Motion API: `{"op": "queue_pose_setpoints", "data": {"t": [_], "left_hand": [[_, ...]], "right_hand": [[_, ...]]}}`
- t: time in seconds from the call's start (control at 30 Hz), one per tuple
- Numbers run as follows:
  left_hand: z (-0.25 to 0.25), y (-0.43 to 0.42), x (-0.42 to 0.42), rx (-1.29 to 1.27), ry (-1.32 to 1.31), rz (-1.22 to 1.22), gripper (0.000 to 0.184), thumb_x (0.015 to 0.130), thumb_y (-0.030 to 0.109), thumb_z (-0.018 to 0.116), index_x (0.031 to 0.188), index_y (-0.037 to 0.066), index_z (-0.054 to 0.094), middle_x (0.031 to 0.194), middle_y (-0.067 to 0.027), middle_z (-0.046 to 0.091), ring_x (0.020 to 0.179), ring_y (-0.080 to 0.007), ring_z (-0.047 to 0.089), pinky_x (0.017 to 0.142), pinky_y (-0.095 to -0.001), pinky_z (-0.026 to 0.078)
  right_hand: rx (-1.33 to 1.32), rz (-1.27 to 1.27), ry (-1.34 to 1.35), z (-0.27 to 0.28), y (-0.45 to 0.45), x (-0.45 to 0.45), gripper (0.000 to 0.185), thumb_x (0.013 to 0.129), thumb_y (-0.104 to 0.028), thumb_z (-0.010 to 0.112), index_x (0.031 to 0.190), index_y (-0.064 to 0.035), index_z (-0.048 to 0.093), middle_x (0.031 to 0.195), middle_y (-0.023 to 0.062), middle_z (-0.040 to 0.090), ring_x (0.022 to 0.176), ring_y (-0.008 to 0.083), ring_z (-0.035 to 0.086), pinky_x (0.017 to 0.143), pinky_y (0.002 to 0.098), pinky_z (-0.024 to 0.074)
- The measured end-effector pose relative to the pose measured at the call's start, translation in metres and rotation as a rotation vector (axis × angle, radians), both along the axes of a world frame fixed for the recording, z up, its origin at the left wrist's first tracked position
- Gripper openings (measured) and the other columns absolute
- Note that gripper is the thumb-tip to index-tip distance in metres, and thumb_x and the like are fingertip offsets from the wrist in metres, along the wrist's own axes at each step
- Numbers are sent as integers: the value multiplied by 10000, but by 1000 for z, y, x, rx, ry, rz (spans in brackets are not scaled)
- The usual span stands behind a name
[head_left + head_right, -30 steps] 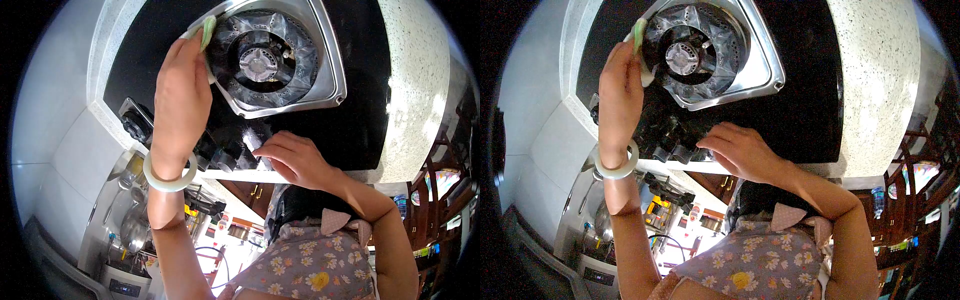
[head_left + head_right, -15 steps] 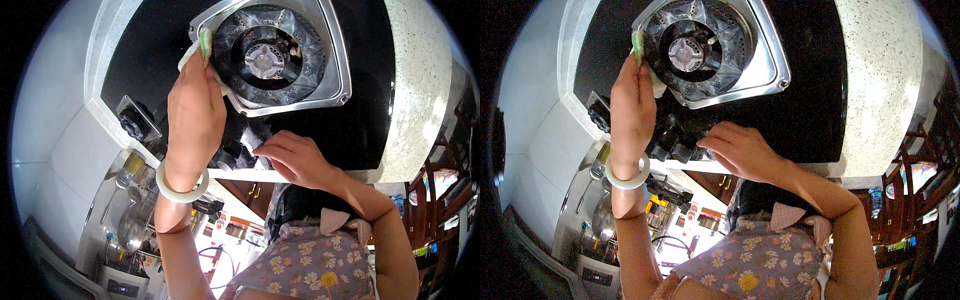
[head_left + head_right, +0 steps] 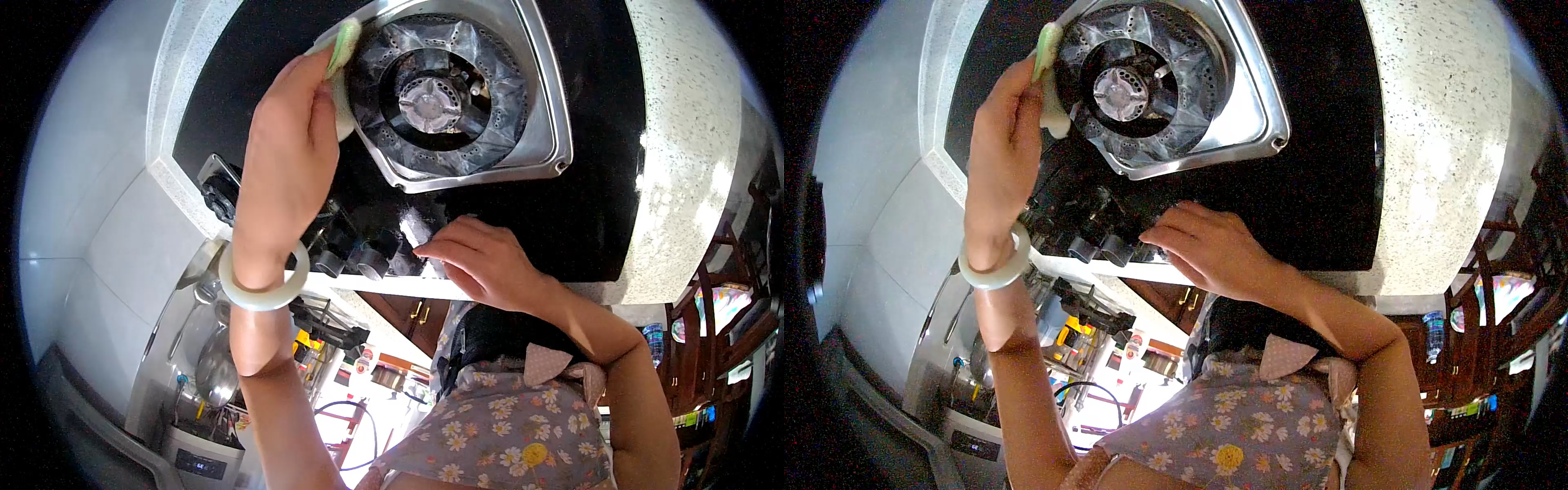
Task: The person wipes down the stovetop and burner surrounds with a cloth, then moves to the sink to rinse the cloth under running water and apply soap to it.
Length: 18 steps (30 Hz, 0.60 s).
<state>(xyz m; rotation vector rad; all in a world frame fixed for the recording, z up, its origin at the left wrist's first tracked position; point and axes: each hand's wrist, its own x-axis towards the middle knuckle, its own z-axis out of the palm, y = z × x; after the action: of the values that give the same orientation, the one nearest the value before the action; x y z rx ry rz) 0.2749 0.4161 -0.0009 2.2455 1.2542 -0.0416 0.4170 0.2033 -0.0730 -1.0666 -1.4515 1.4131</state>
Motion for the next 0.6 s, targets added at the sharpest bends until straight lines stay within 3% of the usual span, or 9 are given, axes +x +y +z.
{"op": "queue_pose_setpoints", "data": {"t": [0.07,0.17,0.33,0.43,0.47,0.6], "left_hand": [[-5,9,-4,27,-82,-89,330,931,-63,500,1244,-34,598,1119,-251,641,1010,-411,638,908,-381,493],[-1,31,-4,-74,-14,-234,329,1006,-27,482,1322,-10,572,1260,-158,638,1105,-201,614,956,-290,463],[-26,59,-22,-160,-131,-260,282,1018,8,517,1292,0,585,1318,-134,629,1169,-203,607,1005,-292,450],[-6,25,-18,72,-59,-189,268,946,-46,506,1183,-31,632,1163,-230,649,1063,-390,640,941,-379,486],[7,19,-18,-62,90,-98,274,1019,11,516,1280,-5,600,1292,-138,639,1162,-214,609,998,-296,454],[2,11,-49,-215,43,51,279,1017,-7,511,1280,-16,605,1293,-129,637,1159,-194,607,990,-294,459]], "right_hand": [[3,5,-6,0,0,1,392,784,43,707,1161,-53,659,997,84,642,880,235,637,715,331,557],[-14,19,-5,-1,-3,0,352,798,-47,695,1142,-79,626,1008,76,616,942,275,619,767,368,550],[25,-4,-40,0,-2,-3,376,785,10,708,1150,-64,651,1001,79,638,896,243,634,719,337,555],[28,20,-65,0,-1,-2,394,780,32,719,1158,-59,662,993,84,650,869,224,642,686,319,557],[26,33,-72,0,-1,-2,395,779,30,721,1160,-59,662,991,85,652,868,222,642,683,317,556],[-9,102,-68,-1,-3,-3,397,791,-70,704,1179,-93,626,1035,61,626,949,254,626,733,357,555]]}}
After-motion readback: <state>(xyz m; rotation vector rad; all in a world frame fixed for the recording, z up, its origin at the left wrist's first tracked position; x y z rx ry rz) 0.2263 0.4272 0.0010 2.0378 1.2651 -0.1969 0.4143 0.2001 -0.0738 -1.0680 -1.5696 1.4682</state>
